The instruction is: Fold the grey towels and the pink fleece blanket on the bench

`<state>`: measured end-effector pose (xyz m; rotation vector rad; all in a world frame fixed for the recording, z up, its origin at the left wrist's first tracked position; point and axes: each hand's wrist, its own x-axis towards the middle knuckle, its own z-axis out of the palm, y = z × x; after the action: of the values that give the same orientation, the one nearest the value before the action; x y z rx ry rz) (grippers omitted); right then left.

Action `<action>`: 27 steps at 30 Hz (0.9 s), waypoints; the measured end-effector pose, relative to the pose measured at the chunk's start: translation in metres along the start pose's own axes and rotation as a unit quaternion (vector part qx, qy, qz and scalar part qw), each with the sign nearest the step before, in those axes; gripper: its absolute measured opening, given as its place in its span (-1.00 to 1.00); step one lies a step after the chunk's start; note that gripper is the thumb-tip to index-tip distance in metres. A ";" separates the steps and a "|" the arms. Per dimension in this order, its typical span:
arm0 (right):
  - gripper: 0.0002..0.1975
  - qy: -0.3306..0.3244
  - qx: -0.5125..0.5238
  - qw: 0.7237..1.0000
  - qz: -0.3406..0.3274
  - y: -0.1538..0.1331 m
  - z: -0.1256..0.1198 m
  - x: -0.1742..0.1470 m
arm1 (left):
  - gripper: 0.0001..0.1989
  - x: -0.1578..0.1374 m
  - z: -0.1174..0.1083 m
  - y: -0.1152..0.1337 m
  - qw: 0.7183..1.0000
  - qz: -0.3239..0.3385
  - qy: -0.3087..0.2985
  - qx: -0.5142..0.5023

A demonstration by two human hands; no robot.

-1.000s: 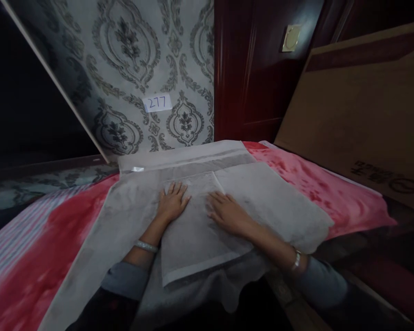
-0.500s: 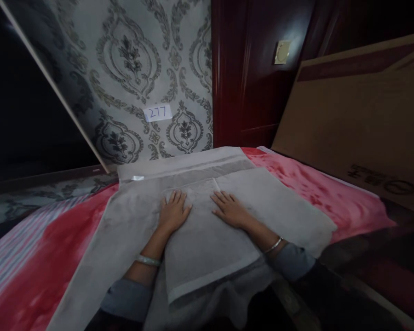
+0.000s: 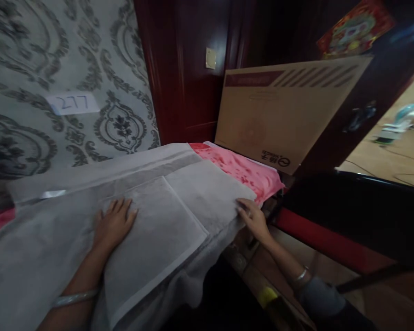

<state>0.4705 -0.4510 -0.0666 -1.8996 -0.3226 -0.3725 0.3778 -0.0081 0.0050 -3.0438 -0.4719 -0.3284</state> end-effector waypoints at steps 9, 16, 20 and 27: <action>-0.69 0.054 0.270 0.920 0.278 0.017 -0.020 -0.011 | -0.36 0.002 -0.005 0.003 1.000 -0.004 -0.016 0.001; -0.85 0.068 0.337 0.890 0.299 0.012 -0.021 0.015 | -0.38 0.003 -0.004 0.000 1.000 -0.002 -0.009 -0.003; -0.92 0.072 0.351 0.883 0.302 0.008 -0.022 0.040 | -0.40 0.002 0.000 -0.001 1.000 -0.001 0.004 -0.005; -0.90 0.043 0.337 0.903 0.265 -0.010 -0.005 0.070 | -0.46 -0.003 0.002 -0.008 0.985 0.009 0.069 -0.158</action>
<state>0.5301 -0.4495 -0.0280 -1.2095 0.1285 0.0349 0.3727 -0.0008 0.0021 -3.2935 -0.4201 -0.6694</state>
